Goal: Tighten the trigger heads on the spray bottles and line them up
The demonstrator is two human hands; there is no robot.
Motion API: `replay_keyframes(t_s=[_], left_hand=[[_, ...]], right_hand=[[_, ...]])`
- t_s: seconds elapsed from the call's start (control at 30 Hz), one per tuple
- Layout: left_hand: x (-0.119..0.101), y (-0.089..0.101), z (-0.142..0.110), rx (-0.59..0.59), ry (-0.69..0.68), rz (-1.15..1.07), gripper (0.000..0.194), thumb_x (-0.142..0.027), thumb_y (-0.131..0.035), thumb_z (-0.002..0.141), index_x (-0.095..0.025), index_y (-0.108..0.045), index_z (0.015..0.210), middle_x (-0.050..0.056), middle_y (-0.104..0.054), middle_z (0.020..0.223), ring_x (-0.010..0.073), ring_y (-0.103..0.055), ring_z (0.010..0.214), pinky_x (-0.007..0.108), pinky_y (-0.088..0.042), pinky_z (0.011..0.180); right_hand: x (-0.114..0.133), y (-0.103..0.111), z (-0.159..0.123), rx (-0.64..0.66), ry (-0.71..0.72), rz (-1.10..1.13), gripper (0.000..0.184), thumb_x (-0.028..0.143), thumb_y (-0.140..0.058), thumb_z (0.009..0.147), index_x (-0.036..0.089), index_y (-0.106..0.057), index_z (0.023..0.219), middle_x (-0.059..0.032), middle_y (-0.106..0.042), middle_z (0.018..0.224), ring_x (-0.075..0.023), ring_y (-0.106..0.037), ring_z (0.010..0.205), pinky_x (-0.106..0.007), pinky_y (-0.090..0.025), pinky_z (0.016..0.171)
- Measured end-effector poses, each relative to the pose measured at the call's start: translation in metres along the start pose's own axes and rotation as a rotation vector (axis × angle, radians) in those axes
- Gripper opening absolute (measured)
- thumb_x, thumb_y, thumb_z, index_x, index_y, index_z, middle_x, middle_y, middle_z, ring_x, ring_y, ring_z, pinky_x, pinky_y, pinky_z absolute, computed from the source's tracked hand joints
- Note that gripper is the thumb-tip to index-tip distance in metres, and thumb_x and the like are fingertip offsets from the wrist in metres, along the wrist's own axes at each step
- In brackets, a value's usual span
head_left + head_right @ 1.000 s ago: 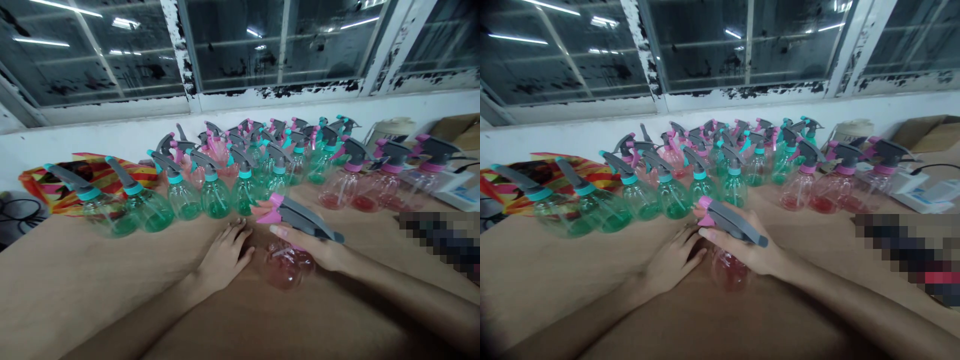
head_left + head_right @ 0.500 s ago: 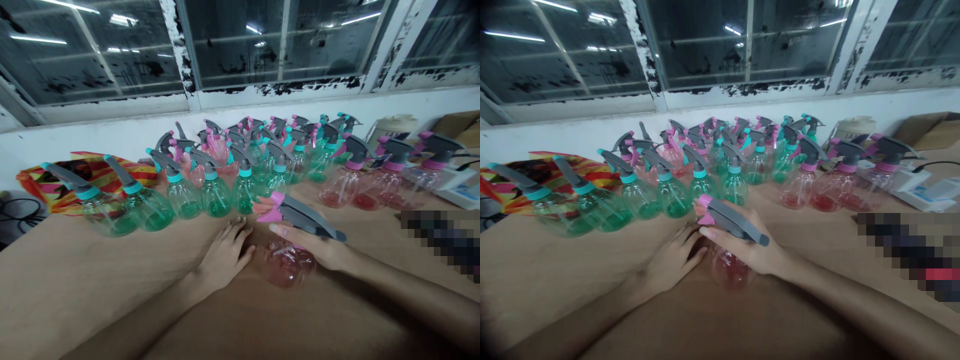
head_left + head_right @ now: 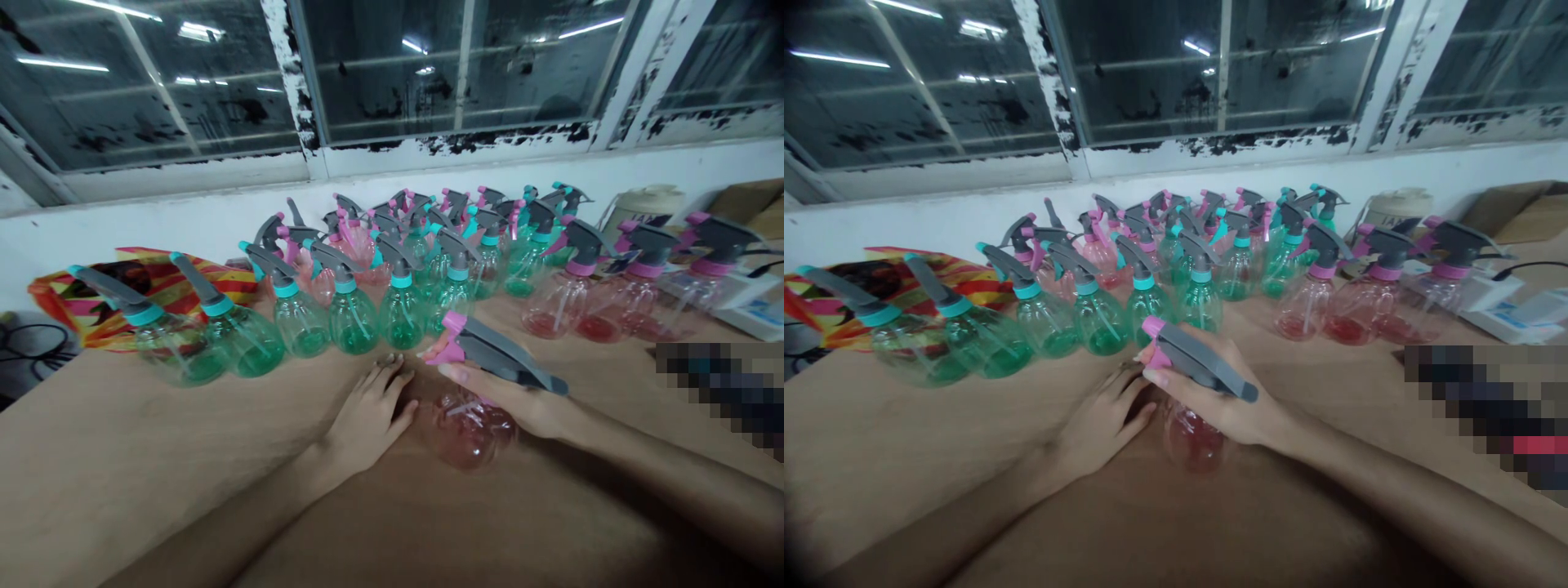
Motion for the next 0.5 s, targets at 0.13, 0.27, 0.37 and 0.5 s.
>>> replay_keyframes(t_s=[0.13, 0.27, 0.37, 0.5], left_hand=[[0.0009, -0.0028, 0.0002, -0.004, 0.002, 0.007, 0.036, -0.029, -0.05, 0.095, -0.011, -0.049, 0.127, 0.016, -0.05, 0.137, 0.028, -0.047, 0.126, 0.047, -0.038, 0.104], [0.0011, -0.0042, 0.0006, -0.013, -0.003, 0.007, 0.037, -0.029, -0.05, 0.094, -0.011, -0.049, 0.127, 0.016, -0.049, 0.137, 0.0285, -0.042, 0.13, 0.047, -0.037, 0.105], [0.0003, -0.003, 0.0006, -0.013, -0.008, -0.002, 0.036, -0.029, -0.049, 0.094, -0.012, -0.05, 0.126, 0.016, -0.049, 0.138, 0.0286, -0.042, 0.13, 0.048, -0.036, 0.106], [0.001, -0.0014, 0.0005, -0.014, 0.012, -0.016, 0.037, -0.029, -0.05, 0.094, -0.012, -0.049, 0.126, 0.017, -0.05, 0.136, 0.0288, -0.044, 0.129, 0.047, -0.038, 0.105]], right_hand=[[0.0009, 0.0036, 0.0, -0.05, -0.019, -0.094, 0.011, 0.033, -0.059, 0.085, 0.023, -0.061, 0.08, 0.0017, -0.061, 0.076, -0.0141, -0.06, 0.07, -0.028, -0.05, 0.067], [-0.0015, 0.0044, -0.0014, -0.052, -0.066, -0.131, 0.019, 0.034, -0.059, 0.084, 0.022, -0.056, 0.071, 0.0038, -0.054, 0.065, -0.0114, -0.053, 0.058, -0.026, -0.047, 0.058], [-0.0022, 0.0027, -0.0027, -0.026, -0.061, -0.075, 0.012, 0.034, -0.057, 0.085, 0.023, -0.063, 0.085, -0.0002, -0.065, 0.081, -0.0156, -0.062, 0.074, -0.03, -0.051, 0.069], [-0.0029, 0.0007, -0.0044, 0.003, -0.073, -0.02, 0.021, 0.04, -0.06, 0.083, 0.028, -0.066, 0.099, 0.0, -0.068, 0.083, -0.0185, -0.065, 0.079, -0.031, -0.054, 0.069]])
Point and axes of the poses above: each hand's wrist, its own z-axis towards the middle knuckle, its own y-axis out of the back of the hand, x = y × z, the point moved 6 cm from there along z, towards the middle knuckle
